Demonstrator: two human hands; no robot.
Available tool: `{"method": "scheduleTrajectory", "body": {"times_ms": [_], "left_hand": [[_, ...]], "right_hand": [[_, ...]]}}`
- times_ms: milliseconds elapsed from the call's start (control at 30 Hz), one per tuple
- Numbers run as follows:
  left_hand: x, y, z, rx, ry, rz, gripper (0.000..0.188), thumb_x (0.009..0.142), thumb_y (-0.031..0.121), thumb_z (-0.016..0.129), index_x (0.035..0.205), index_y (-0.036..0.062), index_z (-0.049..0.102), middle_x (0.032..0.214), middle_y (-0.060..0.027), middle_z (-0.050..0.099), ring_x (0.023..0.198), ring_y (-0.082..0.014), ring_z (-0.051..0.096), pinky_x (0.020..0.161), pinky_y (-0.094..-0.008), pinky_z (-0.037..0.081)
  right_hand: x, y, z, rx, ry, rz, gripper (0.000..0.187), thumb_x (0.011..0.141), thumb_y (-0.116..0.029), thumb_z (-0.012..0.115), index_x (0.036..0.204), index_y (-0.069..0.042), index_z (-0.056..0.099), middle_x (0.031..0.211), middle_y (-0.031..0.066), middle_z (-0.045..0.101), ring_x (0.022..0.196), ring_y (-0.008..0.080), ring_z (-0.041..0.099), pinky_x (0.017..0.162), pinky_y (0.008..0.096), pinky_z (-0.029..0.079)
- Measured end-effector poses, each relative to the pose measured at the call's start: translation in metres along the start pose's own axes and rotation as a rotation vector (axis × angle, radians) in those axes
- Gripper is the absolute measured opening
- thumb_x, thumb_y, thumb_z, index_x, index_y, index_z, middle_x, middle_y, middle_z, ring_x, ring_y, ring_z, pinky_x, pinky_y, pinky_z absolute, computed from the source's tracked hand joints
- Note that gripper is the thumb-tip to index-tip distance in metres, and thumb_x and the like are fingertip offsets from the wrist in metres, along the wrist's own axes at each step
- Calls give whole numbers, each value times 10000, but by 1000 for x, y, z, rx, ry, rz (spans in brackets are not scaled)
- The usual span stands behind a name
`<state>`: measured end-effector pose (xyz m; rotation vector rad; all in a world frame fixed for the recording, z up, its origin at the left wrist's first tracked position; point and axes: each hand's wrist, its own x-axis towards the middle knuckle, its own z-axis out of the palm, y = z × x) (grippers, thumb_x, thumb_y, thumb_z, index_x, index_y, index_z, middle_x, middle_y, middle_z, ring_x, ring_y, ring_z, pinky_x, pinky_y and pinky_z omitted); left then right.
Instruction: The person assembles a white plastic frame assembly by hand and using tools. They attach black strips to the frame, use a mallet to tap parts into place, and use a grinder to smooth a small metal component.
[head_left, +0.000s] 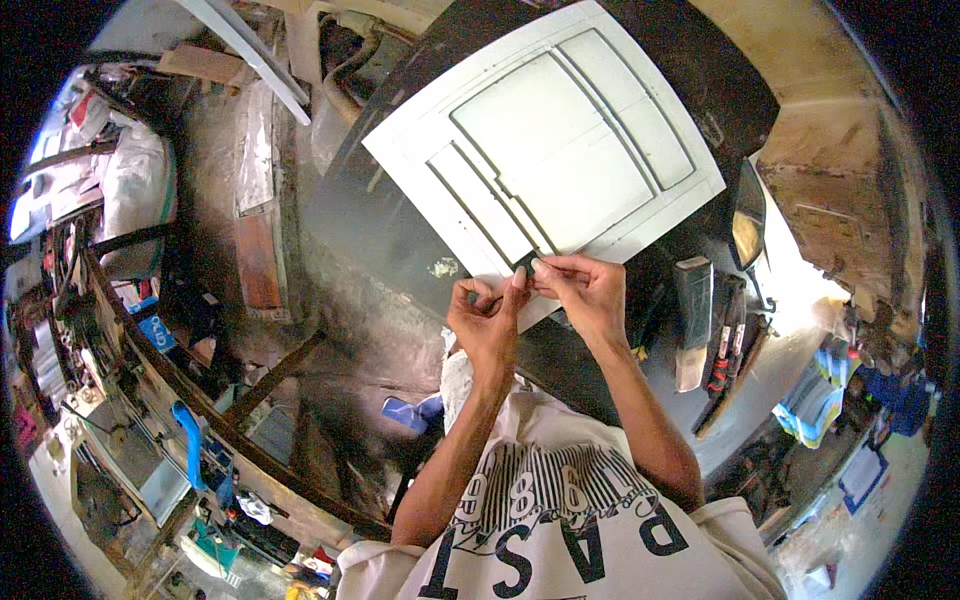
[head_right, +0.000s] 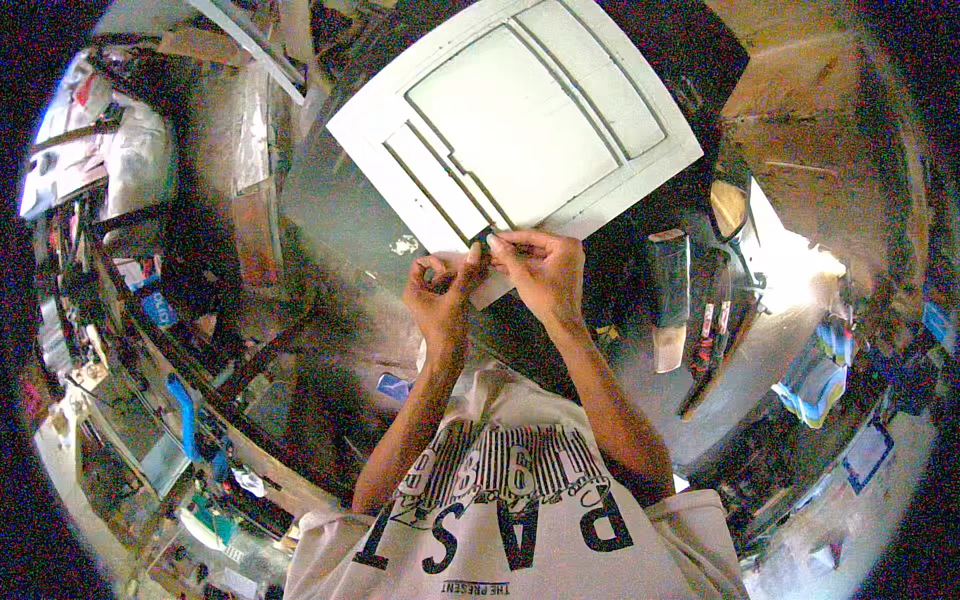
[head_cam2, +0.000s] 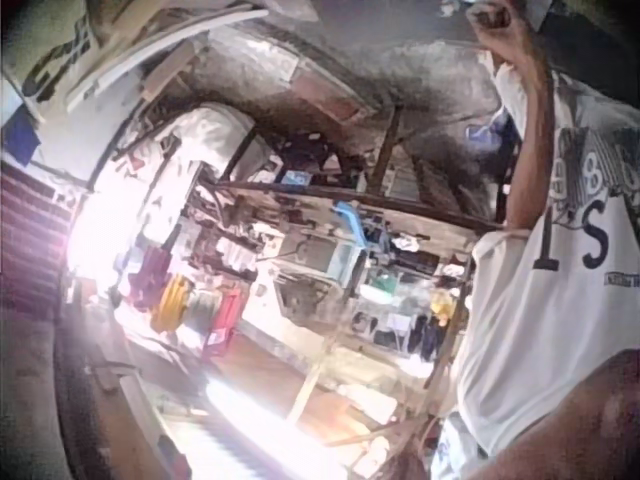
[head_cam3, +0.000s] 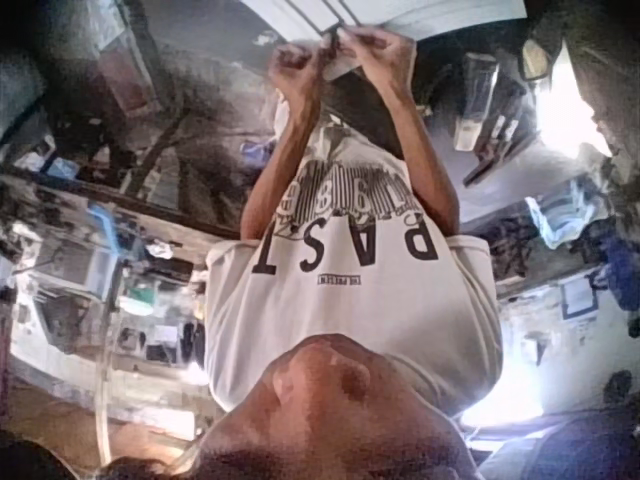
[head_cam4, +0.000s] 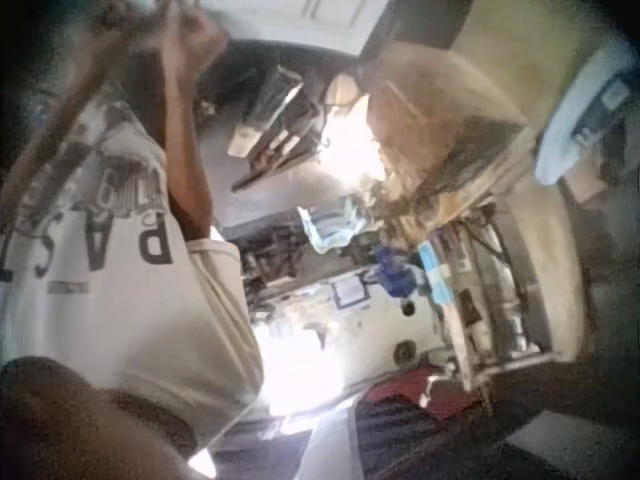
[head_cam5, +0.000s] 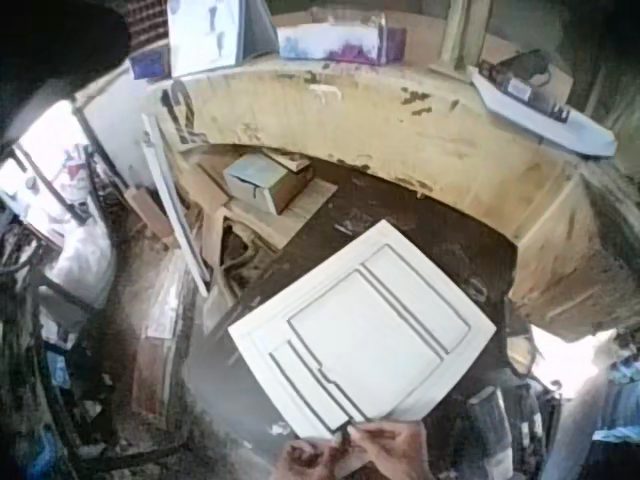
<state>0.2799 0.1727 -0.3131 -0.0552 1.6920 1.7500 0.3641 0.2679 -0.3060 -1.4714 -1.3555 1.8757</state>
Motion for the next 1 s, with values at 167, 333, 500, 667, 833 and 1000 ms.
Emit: {"method": "scheduleTrajectory", "body": {"times_ms": [167,333,500,667,833,1000], "left_hand": [[-23,35,-48,20,-55,-26,522,849,46,751,1303,3,496,895,-79,712,822,-118,655,710,-225,521],[-83,78,-107,-9,-42,140,478,841,44,741,1268,19,526,910,-77,712,877,-145,678,815,-284,536],[-169,-15,-257,242,799,171,533,759,130,824,1216,57,560,1127,-68,620,1013,-176,601,897,-334,512],[-267,-85,-400,273,1809,110,561,735,339,838,1084,17,540,1398,-315,384,1330,-410,266,1097,-465,212],[-315,-104,-475,164,1922,100,538,722,316,847,1098,57,562,1385,-262,404,1371,-402,190,1110,-488,188],[-305,-124,-503,104,1728,153,433,775,307,793,1112,109,607,1297,-157,514,1337,-312,309,1116,-454,203]], "right_hand": [[-38,-37,32,-99,-181,-25,269,852,-181,764,957,62,723,844,97,729,732,147,696,653,254,566],[-90,-52,78,-147,-291,64,276,883,-182,735,1051,36,708,911,55,712,760,115,660,626,230,530],[-114,-37,140,-174,-642,-35,182,899,-85,705,1036,34,685,917,42,673,800,101,630,692,226,542],[-121,-29,179,-258,-834,-125,161,900,-143,719,924,2,653,829,39,642,727,131,635,685,251,548],[-192,-26,260,-452,-998,-72,175,919,-177,700,850,-38,618,782,32,621,666,141,638,629,266,575],[-278,10,351,-618,-1239,-145,178,959,-140,631,1025,25,619,859,63,677,702,198,704,638,283,594]]}}
